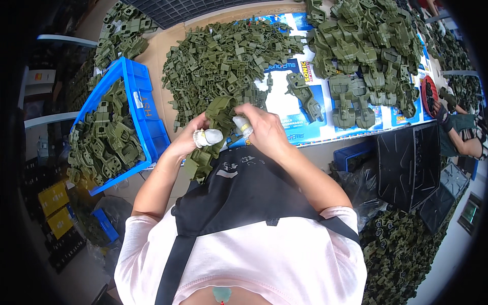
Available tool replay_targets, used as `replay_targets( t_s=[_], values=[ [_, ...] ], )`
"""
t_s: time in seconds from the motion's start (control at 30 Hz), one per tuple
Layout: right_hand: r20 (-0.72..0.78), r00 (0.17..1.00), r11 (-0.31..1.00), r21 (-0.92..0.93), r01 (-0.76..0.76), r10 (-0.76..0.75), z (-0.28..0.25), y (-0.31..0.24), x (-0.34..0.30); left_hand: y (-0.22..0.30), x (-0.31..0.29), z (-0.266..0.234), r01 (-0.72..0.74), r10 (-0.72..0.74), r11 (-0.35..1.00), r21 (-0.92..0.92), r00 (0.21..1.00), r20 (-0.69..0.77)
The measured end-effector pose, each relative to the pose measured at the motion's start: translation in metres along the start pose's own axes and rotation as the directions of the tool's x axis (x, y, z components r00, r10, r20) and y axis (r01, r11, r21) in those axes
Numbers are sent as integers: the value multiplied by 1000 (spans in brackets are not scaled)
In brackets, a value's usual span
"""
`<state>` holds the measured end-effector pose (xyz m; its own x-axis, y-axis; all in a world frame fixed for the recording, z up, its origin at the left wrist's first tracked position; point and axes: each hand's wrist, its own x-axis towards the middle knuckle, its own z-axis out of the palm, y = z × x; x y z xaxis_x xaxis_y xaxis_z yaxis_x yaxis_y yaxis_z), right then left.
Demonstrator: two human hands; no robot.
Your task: The person repeatedly picks up green plastic components from a table, aligns them, and presses them together by hand. They place the assembled units into a blue bin and continue the cycle.
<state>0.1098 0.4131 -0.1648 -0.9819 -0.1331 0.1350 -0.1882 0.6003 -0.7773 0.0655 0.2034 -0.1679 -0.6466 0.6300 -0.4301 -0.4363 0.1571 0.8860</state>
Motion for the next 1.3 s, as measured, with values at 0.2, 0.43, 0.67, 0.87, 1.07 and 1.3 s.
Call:
replay_targets(
  t_s=[0.2,0.43,0.67,0.87,1.07,1.3],
  values=[
    [262,958,977,-145,159,-117,-17,-1,6,7,-3,0,15,-15,1000,-18,1000,18],
    [278,947,983,-34,180,-164,-3,11,0,2,-10,7,-8,7,998,64,1000,28],
    [193,966,970,206,129,-169,8,22,2,10,-13,7,-124,124,947,296,992,20],
    [-23,964,951,172,-257,265,17,140,10,-9,-5,-26,-52,-111,943,-329,882,-458],
    [-162,770,785,58,-617,617,94,165,10,-48,-11,-22,-170,-137,715,-678,917,-374],
    [-177,867,870,-84,-486,466,89,172,19,-46,-12,-2,-9,-210,631,-776,961,-182]
  ],
)
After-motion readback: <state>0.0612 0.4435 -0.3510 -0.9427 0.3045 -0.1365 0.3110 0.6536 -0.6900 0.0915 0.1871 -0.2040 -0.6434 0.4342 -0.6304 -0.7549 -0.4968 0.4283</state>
